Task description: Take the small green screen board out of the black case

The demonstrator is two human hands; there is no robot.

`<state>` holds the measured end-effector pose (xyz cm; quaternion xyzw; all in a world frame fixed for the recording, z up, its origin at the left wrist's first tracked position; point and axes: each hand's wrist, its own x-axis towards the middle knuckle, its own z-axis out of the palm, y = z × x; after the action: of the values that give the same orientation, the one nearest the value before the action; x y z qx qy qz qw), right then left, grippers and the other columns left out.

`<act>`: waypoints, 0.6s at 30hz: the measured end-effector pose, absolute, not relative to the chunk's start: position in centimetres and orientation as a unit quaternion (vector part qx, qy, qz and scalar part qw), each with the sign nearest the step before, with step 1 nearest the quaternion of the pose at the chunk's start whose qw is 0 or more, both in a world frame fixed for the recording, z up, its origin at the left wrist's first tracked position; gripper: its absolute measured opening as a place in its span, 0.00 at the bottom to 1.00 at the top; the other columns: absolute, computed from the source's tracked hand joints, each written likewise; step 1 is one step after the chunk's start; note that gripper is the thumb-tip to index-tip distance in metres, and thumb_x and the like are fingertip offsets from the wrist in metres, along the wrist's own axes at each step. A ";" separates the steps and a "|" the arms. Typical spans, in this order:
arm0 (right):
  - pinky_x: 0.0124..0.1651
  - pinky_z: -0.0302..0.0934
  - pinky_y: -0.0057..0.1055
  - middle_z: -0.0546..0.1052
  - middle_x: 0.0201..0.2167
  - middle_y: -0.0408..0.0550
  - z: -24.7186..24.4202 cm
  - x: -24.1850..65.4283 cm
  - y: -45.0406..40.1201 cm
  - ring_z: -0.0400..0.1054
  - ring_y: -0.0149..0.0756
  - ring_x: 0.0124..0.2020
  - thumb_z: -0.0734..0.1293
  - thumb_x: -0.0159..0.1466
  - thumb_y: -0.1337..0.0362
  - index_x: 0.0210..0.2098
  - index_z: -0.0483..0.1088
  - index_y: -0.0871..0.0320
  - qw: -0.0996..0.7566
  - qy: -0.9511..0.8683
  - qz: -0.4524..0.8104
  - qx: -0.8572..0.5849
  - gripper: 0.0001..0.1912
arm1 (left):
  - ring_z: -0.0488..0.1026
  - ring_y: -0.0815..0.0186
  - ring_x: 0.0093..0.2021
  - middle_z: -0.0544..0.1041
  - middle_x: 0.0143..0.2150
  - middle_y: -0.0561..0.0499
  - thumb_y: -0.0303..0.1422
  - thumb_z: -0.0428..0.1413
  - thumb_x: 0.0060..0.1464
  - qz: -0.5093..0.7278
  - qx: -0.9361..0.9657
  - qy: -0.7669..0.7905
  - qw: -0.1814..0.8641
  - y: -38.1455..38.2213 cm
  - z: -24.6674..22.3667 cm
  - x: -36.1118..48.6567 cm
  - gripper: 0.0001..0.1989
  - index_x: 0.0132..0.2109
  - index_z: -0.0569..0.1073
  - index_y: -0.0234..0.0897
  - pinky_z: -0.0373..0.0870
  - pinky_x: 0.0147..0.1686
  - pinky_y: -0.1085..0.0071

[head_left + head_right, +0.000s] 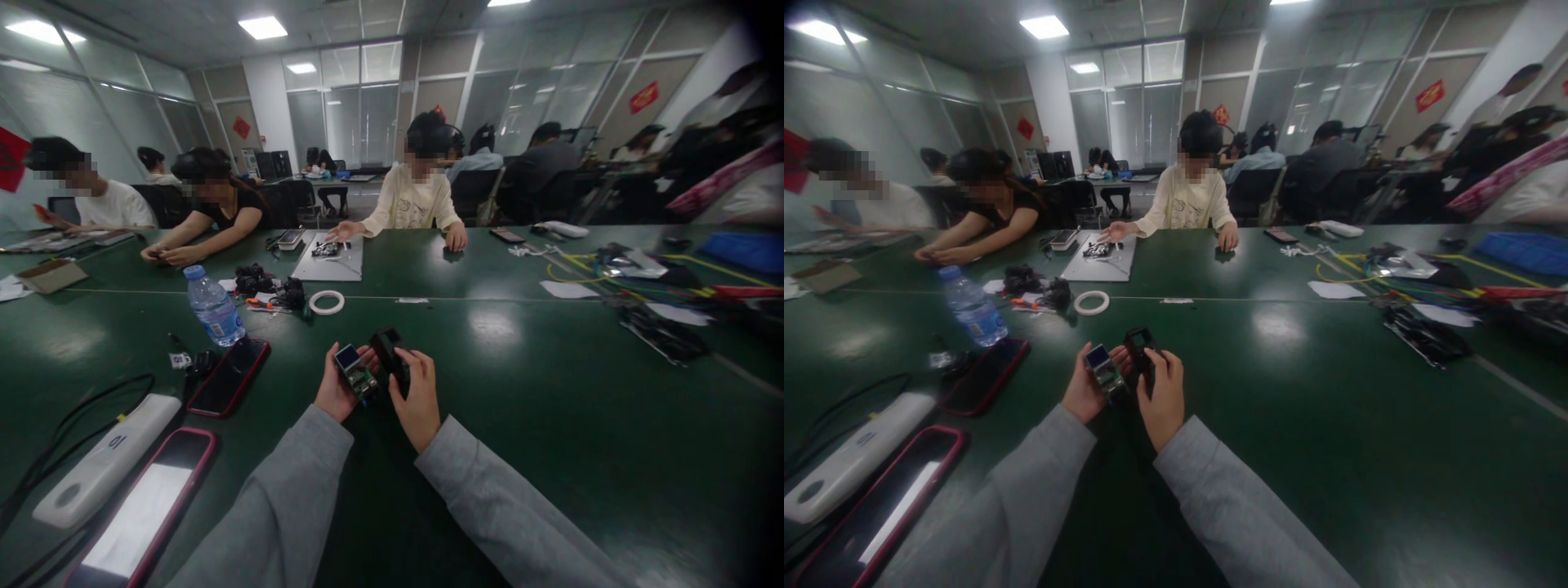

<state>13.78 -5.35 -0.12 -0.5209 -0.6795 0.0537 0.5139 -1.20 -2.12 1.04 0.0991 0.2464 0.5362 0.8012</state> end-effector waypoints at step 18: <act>0.51 0.59 0.38 0.68 0.42 0.51 -1.1 15.3 -3.6 0.62 0.37 0.44 0.59 0.61 0.61 0.46 0.69 0.58 0.531 -0.631 0.149 -0.546 0.16 | 0.69 0.51 0.53 0.70 0.53 0.32 0.44 0.49 0.54 0.503 0.120 0.189 0.835 -2.8 1.7 -1.0 0.30 0.56 0.64 0.24 0.66 0.51 0.56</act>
<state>15.31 -3.60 -1.13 -0.5459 -0.6306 0.1492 0.5311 -1.05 -2.76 1.75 0.1200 0.1894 0.5028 0.8348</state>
